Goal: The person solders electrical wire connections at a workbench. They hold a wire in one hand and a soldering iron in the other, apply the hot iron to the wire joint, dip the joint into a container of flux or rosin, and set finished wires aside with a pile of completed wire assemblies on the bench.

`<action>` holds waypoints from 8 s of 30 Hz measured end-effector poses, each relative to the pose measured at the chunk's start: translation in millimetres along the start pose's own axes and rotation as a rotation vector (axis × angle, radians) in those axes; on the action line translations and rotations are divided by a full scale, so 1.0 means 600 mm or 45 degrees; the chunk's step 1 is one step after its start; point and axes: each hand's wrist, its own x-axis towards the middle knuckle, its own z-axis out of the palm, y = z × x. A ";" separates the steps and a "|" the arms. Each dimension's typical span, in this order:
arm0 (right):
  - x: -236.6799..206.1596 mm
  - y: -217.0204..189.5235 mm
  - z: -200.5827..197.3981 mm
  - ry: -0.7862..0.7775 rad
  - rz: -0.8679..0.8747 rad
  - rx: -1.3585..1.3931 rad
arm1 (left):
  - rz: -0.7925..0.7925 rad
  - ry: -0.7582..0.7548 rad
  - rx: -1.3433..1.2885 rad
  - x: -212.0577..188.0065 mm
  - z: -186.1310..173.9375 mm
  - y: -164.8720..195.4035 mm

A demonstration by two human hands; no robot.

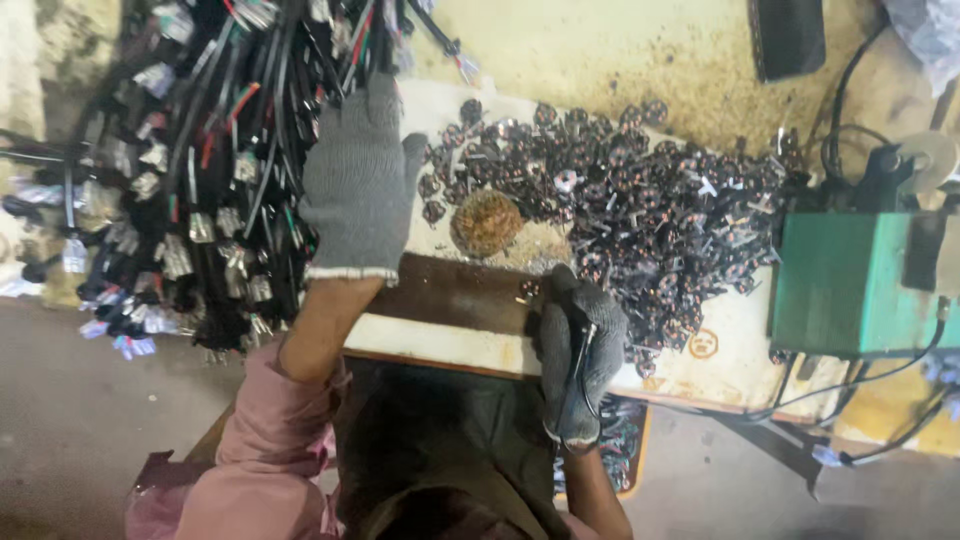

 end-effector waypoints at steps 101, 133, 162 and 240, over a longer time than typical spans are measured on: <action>-0.143 0.010 -0.034 -0.359 0.790 0.344 | -0.607 -1.089 -1.768 -0.276 -0.080 0.060; -0.003 -0.030 0.014 -0.050 -0.109 -0.475 | -0.181 -0.466 -1.094 -0.131 0.003 0.047; -0.110 0.046 -0.062 -0.442 0.023 -0.591 | -0.029 -0.715 -1.139 -0.242 -0.002 0.065; -0.040 -0.021 -0.055 -0.291 0.185 -0.097 | -0.024 -0.800 -1.024 -0.226 -0.020 0.068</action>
